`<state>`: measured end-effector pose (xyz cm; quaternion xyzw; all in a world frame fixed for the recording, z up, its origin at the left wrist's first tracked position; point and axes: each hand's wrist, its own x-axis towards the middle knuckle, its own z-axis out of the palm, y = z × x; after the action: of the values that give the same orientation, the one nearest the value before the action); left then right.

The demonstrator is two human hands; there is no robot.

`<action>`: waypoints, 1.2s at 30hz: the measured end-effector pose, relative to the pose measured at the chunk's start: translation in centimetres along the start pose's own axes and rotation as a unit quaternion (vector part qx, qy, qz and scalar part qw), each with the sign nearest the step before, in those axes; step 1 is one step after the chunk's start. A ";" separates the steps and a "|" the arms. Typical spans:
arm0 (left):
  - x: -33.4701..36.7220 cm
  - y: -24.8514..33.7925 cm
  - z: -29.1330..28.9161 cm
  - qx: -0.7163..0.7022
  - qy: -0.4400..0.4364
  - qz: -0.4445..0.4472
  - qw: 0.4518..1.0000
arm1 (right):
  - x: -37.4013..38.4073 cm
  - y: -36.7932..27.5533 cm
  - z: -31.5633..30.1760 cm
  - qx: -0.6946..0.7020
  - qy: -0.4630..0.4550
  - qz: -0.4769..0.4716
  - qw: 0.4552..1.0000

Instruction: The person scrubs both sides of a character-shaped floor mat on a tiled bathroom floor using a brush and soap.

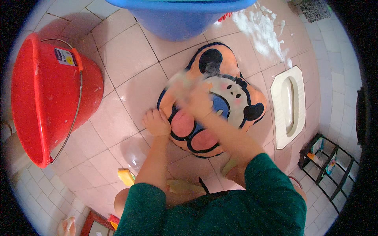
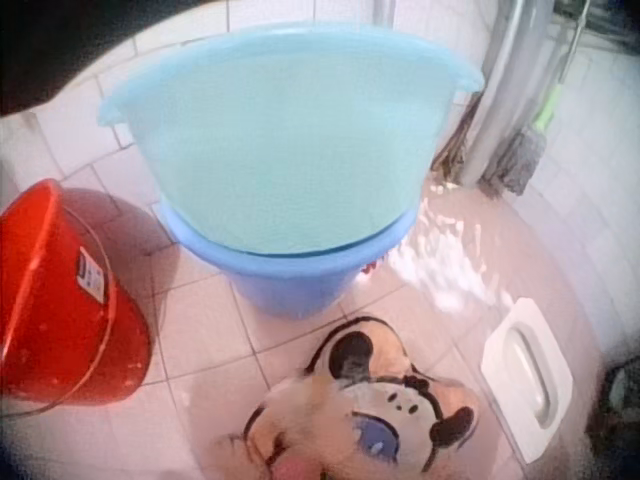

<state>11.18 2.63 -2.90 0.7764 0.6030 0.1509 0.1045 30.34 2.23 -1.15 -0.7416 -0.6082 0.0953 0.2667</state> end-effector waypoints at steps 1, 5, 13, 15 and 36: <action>-0.3 -0.3 0.0 -0.019 -0.008 -0.014 1.000 | -1.4 -3.7 -0.2 0.037 -0.110 -0.031 0.993; -0.6 -0.5 0.5 0.015 0.036 0.027 0.999 | 1.5 1.7 0.0 -0.071 -0.135 -0.001 0.988; 0.1 0.0 -0.1 0.027 0.014 0.018 0.999 | 4.3 2.4 -2.5 -0.113 0.029 0.037 0.992; -0.1 -1.0 0.7 0.023 0.056 0.027 0.998 | -0.1 -3.7 -0.4 0.016 -0.087 -0.019 0.996; 0.5 0.2 -0.6 0.008 -0.007 0.019 1.000 | 8.4 11.1 -7.8 -0.119 0.042 -0.001 0.992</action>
<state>11.28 3.03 -2.19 0.7897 0.5883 0.1425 0.0997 45.47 6.76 1.25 -0.7706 -0.6045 -0.0096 0.2016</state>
